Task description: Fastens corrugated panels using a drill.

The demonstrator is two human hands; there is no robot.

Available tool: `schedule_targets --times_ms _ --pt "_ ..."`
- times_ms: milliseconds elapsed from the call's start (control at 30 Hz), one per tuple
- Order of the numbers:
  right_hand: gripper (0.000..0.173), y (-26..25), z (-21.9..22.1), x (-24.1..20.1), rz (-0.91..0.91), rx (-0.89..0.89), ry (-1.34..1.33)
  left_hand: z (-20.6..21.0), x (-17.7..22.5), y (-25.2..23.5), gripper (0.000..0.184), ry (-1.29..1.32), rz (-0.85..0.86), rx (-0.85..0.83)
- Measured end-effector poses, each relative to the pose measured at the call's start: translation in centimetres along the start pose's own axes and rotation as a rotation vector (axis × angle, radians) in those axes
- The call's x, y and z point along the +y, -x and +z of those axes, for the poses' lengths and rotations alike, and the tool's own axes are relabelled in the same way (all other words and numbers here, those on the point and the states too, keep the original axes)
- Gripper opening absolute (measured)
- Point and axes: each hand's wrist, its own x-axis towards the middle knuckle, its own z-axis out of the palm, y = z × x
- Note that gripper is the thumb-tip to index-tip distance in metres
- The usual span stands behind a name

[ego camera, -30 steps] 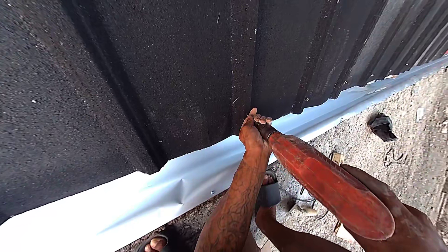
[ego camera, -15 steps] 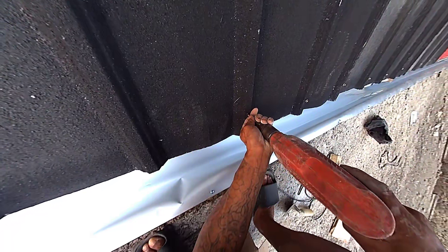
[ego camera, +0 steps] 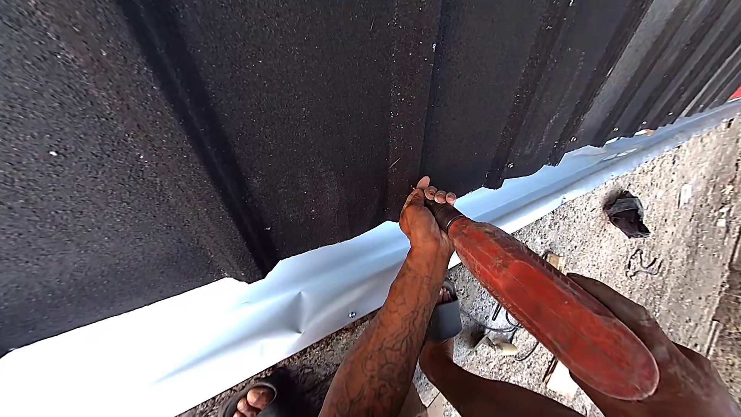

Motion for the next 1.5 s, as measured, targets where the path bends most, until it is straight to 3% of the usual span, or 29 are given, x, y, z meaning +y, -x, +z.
schedule_targets --times_ms 667,1500 --pt "0.061 0.08 0.96 0.57 -0.052 0.096 0.076 -0.3 0.1 -0.35 0.033 -0.006 -0.008 -0.027" --pt "0.064 -0.21 0.13 0.14 0.008 -0.003 0.036 -0.15 0.25 0.07 0.032 -0.027 -0.009 -0.013"
